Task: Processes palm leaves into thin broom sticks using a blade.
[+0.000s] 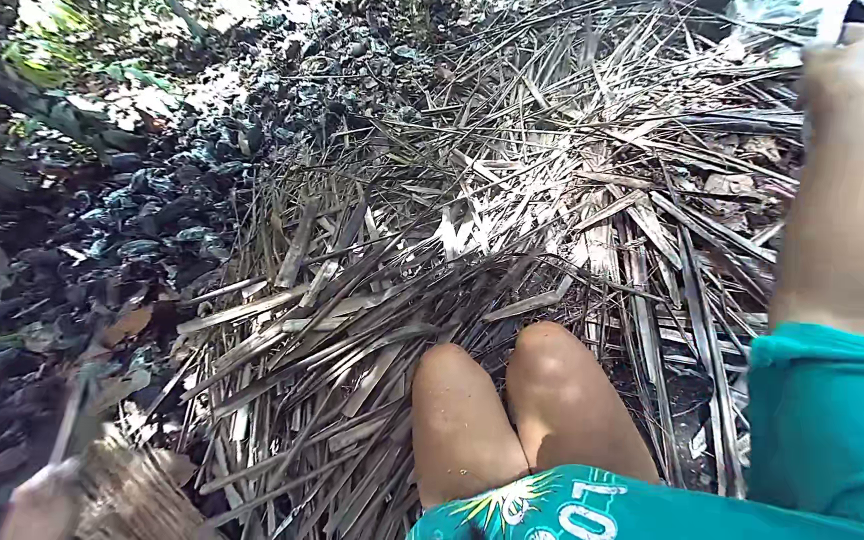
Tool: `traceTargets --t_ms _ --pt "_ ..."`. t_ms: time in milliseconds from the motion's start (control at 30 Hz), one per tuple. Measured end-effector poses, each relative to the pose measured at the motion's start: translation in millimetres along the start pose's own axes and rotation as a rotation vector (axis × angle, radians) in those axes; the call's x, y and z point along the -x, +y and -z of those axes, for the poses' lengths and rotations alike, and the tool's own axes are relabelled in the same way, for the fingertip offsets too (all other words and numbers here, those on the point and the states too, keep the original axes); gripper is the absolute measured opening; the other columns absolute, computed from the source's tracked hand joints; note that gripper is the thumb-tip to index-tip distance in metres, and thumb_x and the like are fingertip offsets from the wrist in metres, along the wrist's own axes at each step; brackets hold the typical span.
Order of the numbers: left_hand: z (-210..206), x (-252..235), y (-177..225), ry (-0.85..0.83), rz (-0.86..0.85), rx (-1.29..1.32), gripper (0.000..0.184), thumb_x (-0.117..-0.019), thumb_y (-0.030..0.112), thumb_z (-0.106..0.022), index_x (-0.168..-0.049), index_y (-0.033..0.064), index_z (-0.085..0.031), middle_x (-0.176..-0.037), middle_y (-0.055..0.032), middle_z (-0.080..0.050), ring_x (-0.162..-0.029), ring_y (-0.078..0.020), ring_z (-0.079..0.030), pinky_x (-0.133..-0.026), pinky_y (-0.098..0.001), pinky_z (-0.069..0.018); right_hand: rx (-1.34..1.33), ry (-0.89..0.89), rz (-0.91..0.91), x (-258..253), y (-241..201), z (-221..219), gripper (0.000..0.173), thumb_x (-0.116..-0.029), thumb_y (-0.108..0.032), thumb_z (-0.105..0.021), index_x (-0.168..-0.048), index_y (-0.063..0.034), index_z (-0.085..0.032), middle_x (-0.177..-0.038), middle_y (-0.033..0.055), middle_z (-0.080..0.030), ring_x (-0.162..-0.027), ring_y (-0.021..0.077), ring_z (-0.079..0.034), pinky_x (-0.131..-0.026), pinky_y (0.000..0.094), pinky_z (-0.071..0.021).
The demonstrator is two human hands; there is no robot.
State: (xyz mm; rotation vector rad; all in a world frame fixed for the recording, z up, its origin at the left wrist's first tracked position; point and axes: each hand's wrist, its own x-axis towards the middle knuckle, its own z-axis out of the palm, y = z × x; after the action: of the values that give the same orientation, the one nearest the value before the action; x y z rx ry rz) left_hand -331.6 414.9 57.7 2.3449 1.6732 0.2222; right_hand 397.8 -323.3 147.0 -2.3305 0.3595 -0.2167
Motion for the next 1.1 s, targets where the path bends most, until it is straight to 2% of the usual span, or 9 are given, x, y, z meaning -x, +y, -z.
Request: traceTargets --t_ms 67,133,267,400,567,667,800,933,1100 --pt "-23 34 79 -0.096 -0.027 0.099 0.063 -0.1111 0.042 -0.033 -0.147 -0.0081 -0.045 -0.144 -0.0359 -0.049 -0.137 -0.0481 -0.047 -0.114 -0.0637 -0.0335 -0.037 -0.044 0.086 13 9 -8 0.060 -0.1044 -0.038 -0.044 -0.154 -0.0046 -0.039 -0.142 0.0326 -0.049 -0.119 0.0470 -0.056 -0.097 0.0650 -0.0440" --pt "-45 71 150 -0.192 -0.035 0.201 0.060 -0.1086 0.038 -0.048 -0.148 -0.0072 -0.044 -0.141 -0.0360 -0.052 -0.132 -0.0493 -0.051 -0.110 -0.0648 -0.0370 -0.059 -0.147 0.221 52 0 -29 0.055 -0.1067 -0.039 -0.039 -0.148 -0.0015 -0.041 -0.118 0.0281 -0.056 -0.088 0.0332 -0.058 -0.079 0.0553 -0.0480" --pt "-82 137 259 -0.296 -0.179 0.475 0.045 -0.1078 0.019 -0.051 -0.145 -0.0055 -0.042 -0.113 -0.0223 -0.067 -0.092 -0.0234 -0.071 -0.086 -0.0415 -0.0596 -0.247 -0.569 0.293 199 -36 -62 0.045 -0.1116 -0.029 -0.036 -0.151 -0.0068 -0.040 -0.087 0.0035 -0.051 -0.062 0.0056 -0.045 -0.060 0.0267 -0.0450" --pt "-79 204 329 -0.396 -0.353 0.713 0.025 -0.1064 0.010 -0.050 -0.122 -0.0074 -0.060 -0.092 -0.0064 -0.074 -0.077 -0.0089 -0.071 -0.076 -0.0292 -0.0598 -0.479 -1.068 0.432 312 -31 -94 0.048 -0.1066 -0.021 -0.040 -0.152 -0.0057 -0.040 -0.072 0.0007 -0.054 -0.054 0.0071 -0.051 -0.051 0.0260 -0.0479" --pt "-81 249 353 -0.507 -0.567 0.928 0.020 -0.1047 0.007 -0.047 -0.108 -0.0043 -0.064 -0.075 0.0035 -0.068 -0.063 -0.0018 -0.063 -0.063 -0.0205 -0.0563 -0.657 -1.509 0.504 392 -37 -101 0.057 -0.1034 -0.024 -0.048 -0.157 -0.0111 -0.035 -0.075 -0.0048 -0.055 -0.057 0.0002 -0.048 -0.053 0.0187 -0.0433" --pt "-80 266 357 -0.424 -0.644 0.903 0.015 -0.1031 0.006 -0.052 -0.103 -0.0023 -0.065 -0.069 0.0070 -0.064 -0.058 0.0024 -0.058 -0.058 -0.0153 -0.0514 -0.724 -1.664 0.454 405 -35 -107 0.045 -0.1047 -0.020 -0.046 -0.148 -0.0054 -0.044 -0.070 -0.0098 -0.049 -0.053 -0.0037 -0.044 -0.050 0.0137 -0.0390" --pt "-88 278 348 -0.173 -0.811 0.600 0.023 -0.1027 0.015 -0.055 -0.096 -0.0005 -0.070 -0.068 0.0017 -0.064 -0.056 -0.0017 -0.057 -0.056 -0.0204 -0.0501 -0.757 -1.435 0.367 393 -37 -98 0.041 -0.1060 -0.016 -0.046 -0.143 -0.0008 -0.052 -0.069 -0.0067 -0.051 -0.053 -0.0023 -0.044 -0.051 0.0152 -0.0395" --pt "-95 287 330 -0.142 -0.884 0.467 0.026 -0.1029 0.018 -0.052 -0.099 0.0004 -0.071 -0.068 -0.0016 -0.066 -0.059 -0.0096 -0.061 -0.061 -0.0296 -0.0531 -0.916 -1.205 0.264 336 -50 -96 0.041 -0.1080 -0.017 -0.035 -0.147 -0.0096 -0.045 -0.066 -0.0102 -0.045 -0.048 -0.0011 -0.042 -0.045 0.0147 -0.0395" --pt "-94 282 335 -0.009 -0.903 0.399 0.021 -0.0958 0.010 -0.055 -0.100 -0.0002 -0.073 -0.071 -0.0051 -0.070 -0.062 -0.0157 -0.066 -0.065 -0.0367 -0.0546 -0.726 -1.683 0.091 389 -35 -88 0.040 -0.1083 -0.017 -0.043 -0.148 -0.0124 -0.041 -0.071 -0.0063 -0.050 -0.052 0.0002 -0.047 -0.048 0.0151 -0.0430"
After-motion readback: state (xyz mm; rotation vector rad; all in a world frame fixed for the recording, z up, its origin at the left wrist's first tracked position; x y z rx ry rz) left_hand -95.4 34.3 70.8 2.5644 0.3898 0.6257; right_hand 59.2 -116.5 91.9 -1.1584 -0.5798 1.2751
